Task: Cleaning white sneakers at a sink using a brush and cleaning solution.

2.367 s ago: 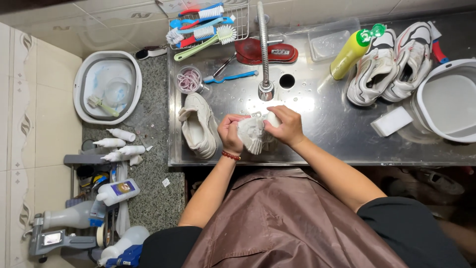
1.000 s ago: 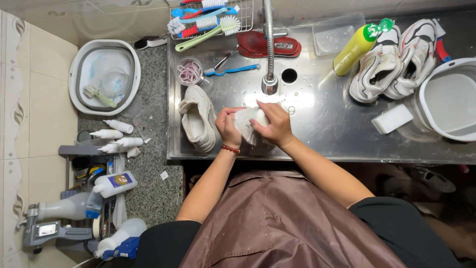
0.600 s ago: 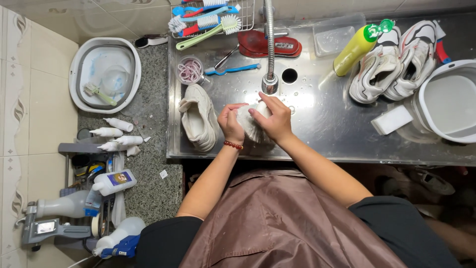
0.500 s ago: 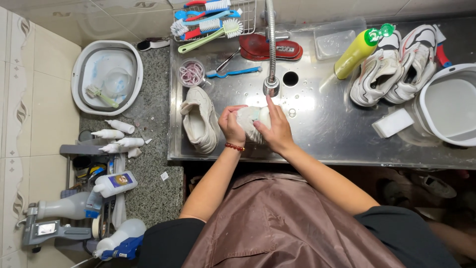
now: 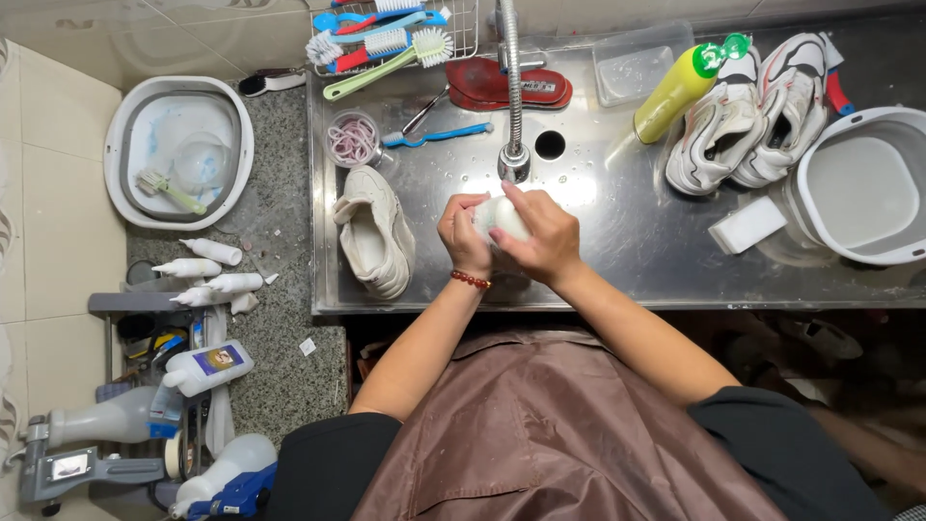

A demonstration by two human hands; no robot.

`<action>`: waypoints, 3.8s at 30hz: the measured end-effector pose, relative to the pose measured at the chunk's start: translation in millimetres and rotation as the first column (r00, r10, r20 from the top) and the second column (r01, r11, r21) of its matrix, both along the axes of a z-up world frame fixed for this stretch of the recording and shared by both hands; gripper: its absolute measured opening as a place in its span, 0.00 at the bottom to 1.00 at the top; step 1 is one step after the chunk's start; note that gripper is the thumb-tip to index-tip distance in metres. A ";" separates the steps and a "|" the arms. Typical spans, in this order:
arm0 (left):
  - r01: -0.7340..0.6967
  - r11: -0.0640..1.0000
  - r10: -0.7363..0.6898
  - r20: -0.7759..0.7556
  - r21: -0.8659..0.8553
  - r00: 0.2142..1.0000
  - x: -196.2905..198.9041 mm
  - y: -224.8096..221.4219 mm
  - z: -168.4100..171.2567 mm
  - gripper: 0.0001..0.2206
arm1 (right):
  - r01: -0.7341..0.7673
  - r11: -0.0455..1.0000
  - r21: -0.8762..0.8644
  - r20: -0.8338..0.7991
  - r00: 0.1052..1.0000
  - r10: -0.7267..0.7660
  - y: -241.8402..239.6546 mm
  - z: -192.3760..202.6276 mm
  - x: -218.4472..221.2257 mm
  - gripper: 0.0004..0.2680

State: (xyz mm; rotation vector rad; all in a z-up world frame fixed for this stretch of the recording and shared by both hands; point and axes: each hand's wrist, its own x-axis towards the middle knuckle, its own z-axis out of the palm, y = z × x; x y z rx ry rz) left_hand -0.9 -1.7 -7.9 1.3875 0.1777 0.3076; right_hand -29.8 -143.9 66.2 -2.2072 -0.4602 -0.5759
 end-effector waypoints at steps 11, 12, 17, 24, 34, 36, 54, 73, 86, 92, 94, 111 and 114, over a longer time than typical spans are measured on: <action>0.119 0.992 -0.119 0.006 0.050 0.993 2.8 -4.0 3.7 0.18 | -0.042 0.994 -0.102 0.133 0.990 0.056 -30.0 15.9 19.0 0.21; 0.148 0.988 -0.148 -0.002 0.051 0.989 0.7 -4.4 6.5 0.18 | -0.059 0.990 -0.129 0.150 0.986 0.078 -37.2 15.3 20.5 0.21; 0.160 0.980 -0.162 0.010 0.117 0.987 -5.1 -18.4 17.4 0.19 | -0.122 0.966 -0.227 0.073 0.987 0.142 -42.4 46.3 21.2 0.20; 0.211 0.972 -0.213 0.001 0.105 0.977 -2.4 -25.7 6.2 0.22 | -0.144 0.937 -0.318 0.145 0.969 0.198 -43.6 61.3 20.0 0.19; 0.213 0.977 -0.213 0.066 0.016 0.975 -2.9 -29.5 6.3 0.24 | -0.202 0.925 -0.321 0.061 0.971 0.233 -53.2 51.2 25.3 0.20; 0.193 0.981 -0.190 0.091 -0.016 0.977 -5.6 -30.8 -1.0 0.23 | -0.123 0.948 -0.293 0.031 0.990 0.138 -51.9 47.6 24.0 0.20; 0.129 0.969 -0.121 0.050 -0.212 0.991 8.7 -13.5 -31.9 0.16 | -0.053 0.998 0.046 0.028 0.998 0.052 -12.6 7.9 -19.6 0.19; 0.055 0.995 -0.054 0.016 -0.080 0.998 8.8 30.0 -27.9 0.12 | 0.004 0.984 0.180 -0.043 0.999 0.004 8.1 -31.2 -23.0 0.19; 0.052 0.986 -0.051 0.007 -0.156 0.999 11.1 26.9 -51.5 0.04 | -0.088 0.996 -0.018 0.062 0.994 0.089 -2.7 -18.6 -23.2 0.20; 0.061 0.966 -0.069 -0.027 -0.250 0.997 9.0 28.3 -46.8 0.02 | -0.047 0.999 0.009 0.096 0.994 0.046 7.0 -25.9 -38.2 0.20; 0.071 0.954 -0.085 -0.036 -0.291 0.996 7.6 31.2 -37.3 0.02 | -0.066 0.998 0.001 0.089 0.994 0.066 0.5 -43.8 -45.6 0.20; 0.067 0.996 -0.065 -0.034 0.061 0.997 -39.2 39.0 -13.4 0.09 | -0.015 0.993 0.117 -0.018 1.000 0.017 17.7 -46.2 -22.8 0.19; 0.029 0.996 -0.027 -0.023 0.086 0.999 -41.0 40.3 -8.9 0.08 | 0.073 0.996 0.052 -0.082 0.994 -0.068 -1.5 -78.5 -20.7 0.19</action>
